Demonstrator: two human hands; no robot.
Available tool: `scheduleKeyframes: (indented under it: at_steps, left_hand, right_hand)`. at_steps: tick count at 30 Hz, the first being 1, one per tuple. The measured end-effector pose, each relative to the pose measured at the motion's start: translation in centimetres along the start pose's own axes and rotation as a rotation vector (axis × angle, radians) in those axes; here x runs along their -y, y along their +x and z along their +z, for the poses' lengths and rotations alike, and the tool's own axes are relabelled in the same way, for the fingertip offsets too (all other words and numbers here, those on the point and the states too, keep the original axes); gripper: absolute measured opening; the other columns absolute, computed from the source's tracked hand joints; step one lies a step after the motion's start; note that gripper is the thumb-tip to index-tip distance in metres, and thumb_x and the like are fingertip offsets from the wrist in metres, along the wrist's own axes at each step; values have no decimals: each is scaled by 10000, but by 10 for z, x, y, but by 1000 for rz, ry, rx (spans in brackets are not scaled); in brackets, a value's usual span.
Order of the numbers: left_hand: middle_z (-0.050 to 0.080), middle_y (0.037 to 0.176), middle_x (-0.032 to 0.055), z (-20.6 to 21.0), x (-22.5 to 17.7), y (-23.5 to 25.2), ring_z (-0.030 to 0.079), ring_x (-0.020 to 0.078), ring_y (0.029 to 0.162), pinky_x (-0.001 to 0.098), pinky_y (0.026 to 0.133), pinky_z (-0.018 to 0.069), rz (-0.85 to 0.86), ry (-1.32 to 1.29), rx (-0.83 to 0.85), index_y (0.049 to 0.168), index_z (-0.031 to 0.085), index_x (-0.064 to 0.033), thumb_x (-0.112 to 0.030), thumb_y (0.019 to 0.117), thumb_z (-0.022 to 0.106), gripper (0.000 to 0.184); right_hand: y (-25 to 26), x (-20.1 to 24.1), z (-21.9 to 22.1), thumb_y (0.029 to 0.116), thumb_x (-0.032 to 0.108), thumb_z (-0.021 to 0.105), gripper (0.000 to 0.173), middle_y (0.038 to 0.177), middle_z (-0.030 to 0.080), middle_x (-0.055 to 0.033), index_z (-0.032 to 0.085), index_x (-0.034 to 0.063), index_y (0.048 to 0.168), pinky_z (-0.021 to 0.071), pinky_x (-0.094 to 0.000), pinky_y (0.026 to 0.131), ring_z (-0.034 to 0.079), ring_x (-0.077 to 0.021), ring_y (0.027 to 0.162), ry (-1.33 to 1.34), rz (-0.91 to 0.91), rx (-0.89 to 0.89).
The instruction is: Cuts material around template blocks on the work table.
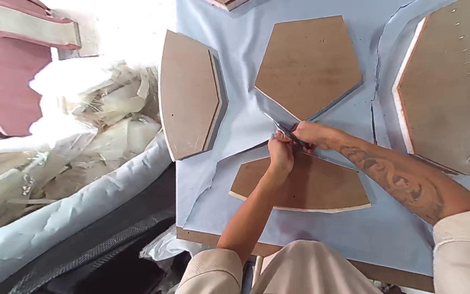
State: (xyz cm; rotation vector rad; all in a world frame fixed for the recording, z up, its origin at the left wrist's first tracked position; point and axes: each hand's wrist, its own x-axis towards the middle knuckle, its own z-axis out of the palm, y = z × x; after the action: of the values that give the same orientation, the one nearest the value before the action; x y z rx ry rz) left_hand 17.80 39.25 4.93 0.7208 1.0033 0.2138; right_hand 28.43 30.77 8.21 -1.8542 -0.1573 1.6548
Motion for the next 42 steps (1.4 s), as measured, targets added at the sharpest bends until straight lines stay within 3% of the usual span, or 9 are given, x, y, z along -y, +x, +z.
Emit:
scheduleKeyframes:
  at_steps: [4,14,20,27,32,35,37,39,42]
  left_hand:
    - [560,671,50,0,-3,0,576,150,600,312,617,548,-27,1,-24,858,525,-46,-160,1100,353,318]
    - [600,855,104,4,-8,0,661,221,800,431,857,592,-133,-96,-14,1058,513,-3,-140,1111,263,290]
    - [650,1155,221,4,-12,0,718,267,913,417,817,615,-186,-129,-59,1329,471,57,-213,1140,244,401]
    - [628,877,114,-1,-15,-6,629,200,783,392,718,556,-164,-60,-48,1064,585,3,-202,1106,394,283]
    - [613,1354,248,-23,31,22,633,258,1215,364,1013,538,25,176,173,1409,494,82,-168,1109,404,400]
    - [484,1497,285,13,10,20,569,312,1307,359,1102,435,-227,-5,-3,1506,367,84,-148,1143,247,447]
    - [447,1427,417,1,30,26,619,410,1196,424,981,530,-109,-225,43,1497,255,154,-240,1142,202,533]
    - [490,1422,335,5,-8,8,657,376,1108,451,905,564,-300,-324,-83,1535,279,7,-284,1150,262,483]
    - [568,1320,307,5,-33,0,678,359,1018,442,839,580,-407,-339,-161,1483,365,-4,-253,1139,314,428]
  right_hand:
    - [5,21,2,1046,357,517,381,621,603,-20,618,77,807,471,-264,433,540,-106,447,-32,-11,-14]
    - [27,73,22,980,428,632,385,654,632,-10,660,93,791,452,-269,469,554,-89,491,-138,-83,-173]
    - [52,94,38,966,538,636,472,612,575,-1,633,91,812,455,-258,446,522,-90,453,-129,-54,-240]
    - [65,119,77,939,694,581,618,695,605,-22,637,79,933,460,-251,452,551,-107,497,187,-35,-262]
    - [79,138,111,945,736,510,679,711,575,-57,602,65,989,469,-278,454,566,-158,537,571,-23,-177]
    - [96,159,135,976,751,408,684,720,543,-51,556,84,1017,461,-289,465,543,-156,545,690,-24,-199]
    - [106,170,153,1018,678,422,628,726,539,-59,550,63,1035,441,-269,442,524,-145,519,771,-55,-300]
    - [113,177,165,1022,635,477,588,653,513,-41,550,57,943,397,-249,399,479,-120,455,850,-100,-420]
    - [121,180,165,1008,651,492,597,668,528,-42,572,60,978,425,-263,411,494,-125,462,846,-108,-459]
